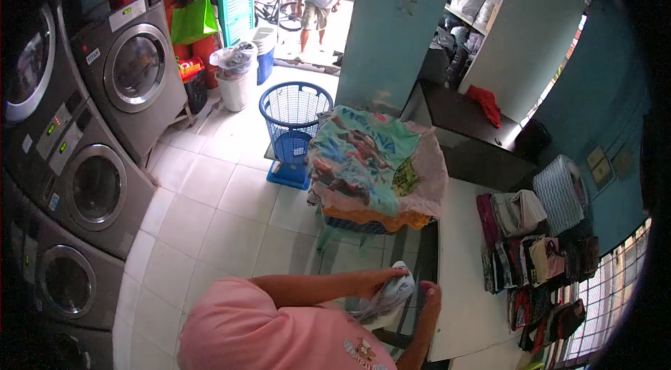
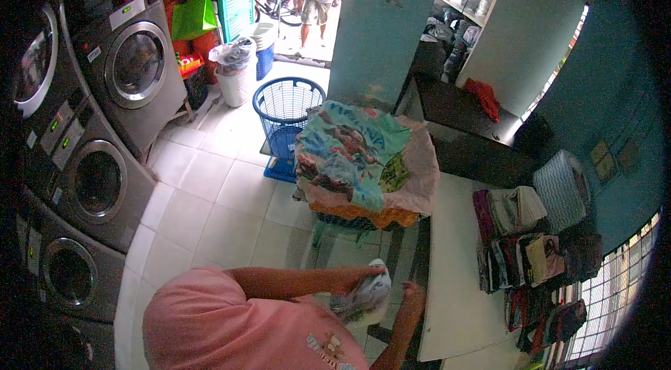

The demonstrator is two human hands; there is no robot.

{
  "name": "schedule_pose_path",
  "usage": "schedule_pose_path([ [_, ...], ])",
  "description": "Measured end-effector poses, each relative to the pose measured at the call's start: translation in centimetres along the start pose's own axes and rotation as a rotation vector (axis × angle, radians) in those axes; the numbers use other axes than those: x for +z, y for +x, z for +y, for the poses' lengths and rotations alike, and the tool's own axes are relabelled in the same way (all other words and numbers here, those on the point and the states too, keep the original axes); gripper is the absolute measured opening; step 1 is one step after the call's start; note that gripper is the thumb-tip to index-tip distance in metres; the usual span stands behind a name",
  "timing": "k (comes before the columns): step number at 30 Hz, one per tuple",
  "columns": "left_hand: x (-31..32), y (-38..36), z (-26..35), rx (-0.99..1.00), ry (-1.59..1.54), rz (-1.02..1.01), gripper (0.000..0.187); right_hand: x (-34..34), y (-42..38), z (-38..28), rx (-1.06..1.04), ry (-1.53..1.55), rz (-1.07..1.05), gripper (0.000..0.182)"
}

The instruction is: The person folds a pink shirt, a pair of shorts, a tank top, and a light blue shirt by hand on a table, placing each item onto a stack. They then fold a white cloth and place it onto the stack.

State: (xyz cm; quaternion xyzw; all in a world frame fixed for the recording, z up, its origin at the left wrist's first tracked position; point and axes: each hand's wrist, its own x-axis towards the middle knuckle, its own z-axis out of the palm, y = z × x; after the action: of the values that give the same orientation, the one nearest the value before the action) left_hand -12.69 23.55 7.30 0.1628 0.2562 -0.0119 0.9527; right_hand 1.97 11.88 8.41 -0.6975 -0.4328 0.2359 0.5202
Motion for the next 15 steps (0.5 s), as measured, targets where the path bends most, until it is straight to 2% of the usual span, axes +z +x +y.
schedule_pose_path([
  [1, 0.7, -0.9, 0.2, -0.001, 0.003, 0.002, 0.044, 0.3, -0.8, 0.5, 0.106, 0.252, -0.106, 0.022],
  [4, 1.8, -2.2, 0.3, 0.117, -0.048, -0.049, 0.04, 2.1, -2.9, 1.8, 0.196, 0.387, -0.161, 0.025],
  [6, 1.6, -2.0, 0.1, 0.221, 0.106, -0.248, 0.037, 3.2, -3.4, -1.1, 0.2, 0.423, -0.139, 0.025],
  [7, 1.9, -2.3, 0.1, 0.217, 0.109, -0.246, 0.037, 3.5, -3.5, -2.3, 0.205, 0.456, -0.115, 0.025],
  [8, 2.3, -2.8, 0.1, 0.188, 0.077, -0.176, 0.034, 3.1, -3.6, -0.6, 0.207, 0.459, -0.11, 0.025],
  [10, 3.1, -4.2, 0.6, 0.158, 0.052, -0.107, 0.032, 2.0, -3.2, 2.9, 0.115, 0.026, 0.049, 0.021],
  [12, 3.2, -5.2, 1.0, 0.016, 0.072, -0.11, 0.031, 1.1, -2.2, 2.0, 0.048, 0.081, 0.069, 0.02],
  [13, 2.9, -4.8, 0.7, 0.015, 0.074, -0.111, 0.031, 0.8, -1.7, 1.2, -0.018, 0.135, 0.084, 0.019],
  [14, 2.2, -4.2, 0.0, -0.003, 0.056, -0.202, 0.032, 0.7, -1.4, 1.3, -0.018, 0.134, 0.085, 0.019],
  [15, 2.0, -4.0, -0.4, -0.021, 0.037, -0.293, 0.032, 0.7, -0.9, 1.6, -0.158, 0.007, 0.07, 0.019],
])
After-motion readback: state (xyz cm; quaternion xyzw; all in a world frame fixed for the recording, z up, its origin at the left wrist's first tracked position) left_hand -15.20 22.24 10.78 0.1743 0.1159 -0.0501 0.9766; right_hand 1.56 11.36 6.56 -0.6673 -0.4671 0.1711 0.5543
